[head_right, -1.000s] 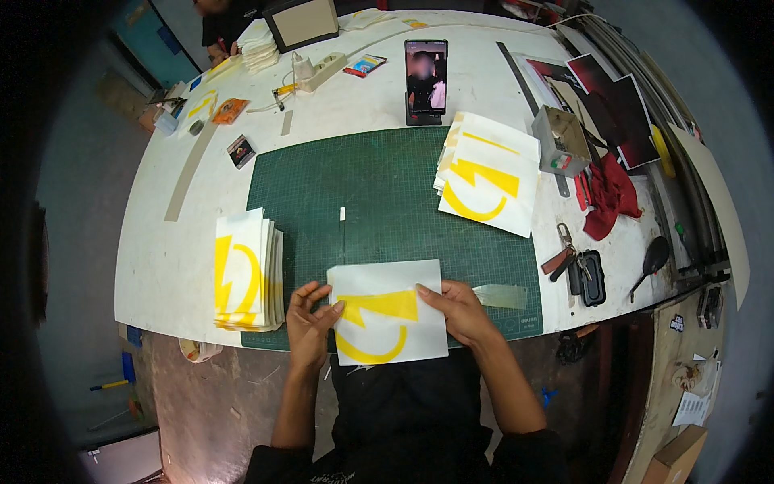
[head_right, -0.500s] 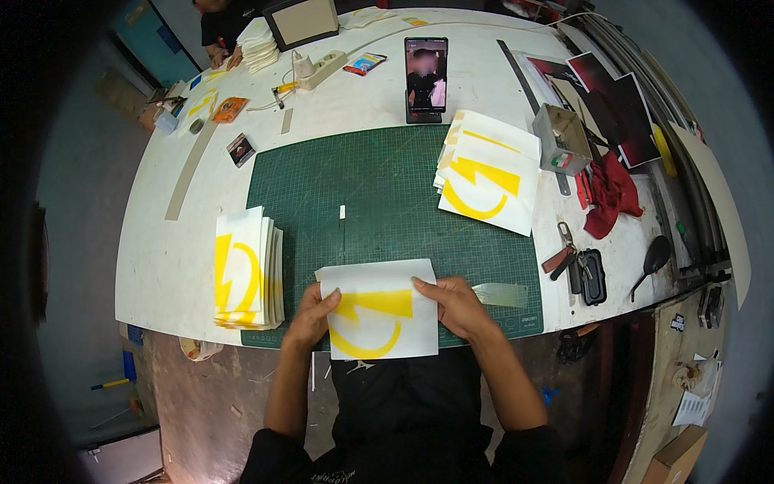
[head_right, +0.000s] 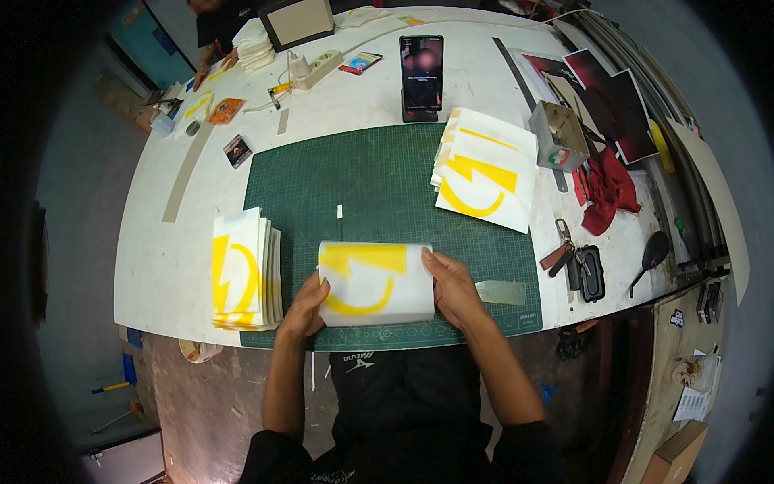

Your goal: The person repeatedly applies a yellow graphic sticker to white sheets using a squeegee tool on a green cutting mat. They smooth the sticker, peel it back, and repeat the process on multiple sheets, stacking finished items to the right.

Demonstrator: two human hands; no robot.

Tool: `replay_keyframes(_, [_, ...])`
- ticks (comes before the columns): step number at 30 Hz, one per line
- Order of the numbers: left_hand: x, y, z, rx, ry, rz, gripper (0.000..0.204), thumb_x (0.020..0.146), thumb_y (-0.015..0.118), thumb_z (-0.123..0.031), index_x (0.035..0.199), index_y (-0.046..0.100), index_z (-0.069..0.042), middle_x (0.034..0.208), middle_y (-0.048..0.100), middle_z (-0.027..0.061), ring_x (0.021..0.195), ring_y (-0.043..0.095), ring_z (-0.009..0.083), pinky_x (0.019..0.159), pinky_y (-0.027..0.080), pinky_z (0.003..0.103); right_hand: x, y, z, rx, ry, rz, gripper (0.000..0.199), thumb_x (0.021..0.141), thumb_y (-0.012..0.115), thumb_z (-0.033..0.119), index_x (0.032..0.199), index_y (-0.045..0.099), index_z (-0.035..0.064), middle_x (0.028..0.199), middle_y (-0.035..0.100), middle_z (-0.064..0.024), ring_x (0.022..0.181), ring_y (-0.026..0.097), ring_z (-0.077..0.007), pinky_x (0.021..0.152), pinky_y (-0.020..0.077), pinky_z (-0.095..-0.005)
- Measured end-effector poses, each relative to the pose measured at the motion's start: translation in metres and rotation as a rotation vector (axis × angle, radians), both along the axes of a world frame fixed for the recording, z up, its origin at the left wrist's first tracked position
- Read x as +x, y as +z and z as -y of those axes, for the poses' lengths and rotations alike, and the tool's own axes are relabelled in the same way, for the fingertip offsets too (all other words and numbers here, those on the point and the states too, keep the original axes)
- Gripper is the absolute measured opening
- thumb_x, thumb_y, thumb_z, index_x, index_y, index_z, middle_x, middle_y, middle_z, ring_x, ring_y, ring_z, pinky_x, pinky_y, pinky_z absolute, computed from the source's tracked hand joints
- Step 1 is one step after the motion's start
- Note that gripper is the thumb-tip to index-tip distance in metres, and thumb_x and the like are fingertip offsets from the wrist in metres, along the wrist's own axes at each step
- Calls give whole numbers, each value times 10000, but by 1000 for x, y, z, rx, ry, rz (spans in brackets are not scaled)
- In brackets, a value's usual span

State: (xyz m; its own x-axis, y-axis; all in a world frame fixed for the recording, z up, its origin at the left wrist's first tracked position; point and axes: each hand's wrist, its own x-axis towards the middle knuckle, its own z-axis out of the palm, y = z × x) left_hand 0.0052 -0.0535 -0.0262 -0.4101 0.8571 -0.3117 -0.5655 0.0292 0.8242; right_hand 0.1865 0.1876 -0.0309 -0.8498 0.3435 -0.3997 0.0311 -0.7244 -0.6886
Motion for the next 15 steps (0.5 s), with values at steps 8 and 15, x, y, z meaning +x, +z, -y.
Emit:
replay_keyframes(8, [3,-6,5,171,27,-166,789,974,778,-184,1608,344,-6,1568,521,129,1469,472,259,1215,381,415,24,3,20,637,61,-88,316,967,774,24,1249,652,-50,1110,764,-103,1030,715,-136,912,574,-317])
replay_keyframes(15, [35,11,-2,-173,427,-532,837,869,858,-19,1547,369,15,1385,649,222,1307,615,252,1055,535,391,10,11,22,729,-25,145,241,972,785,63,1156,678,-50,904,766,-76,745,681,-62,645,548,-222])
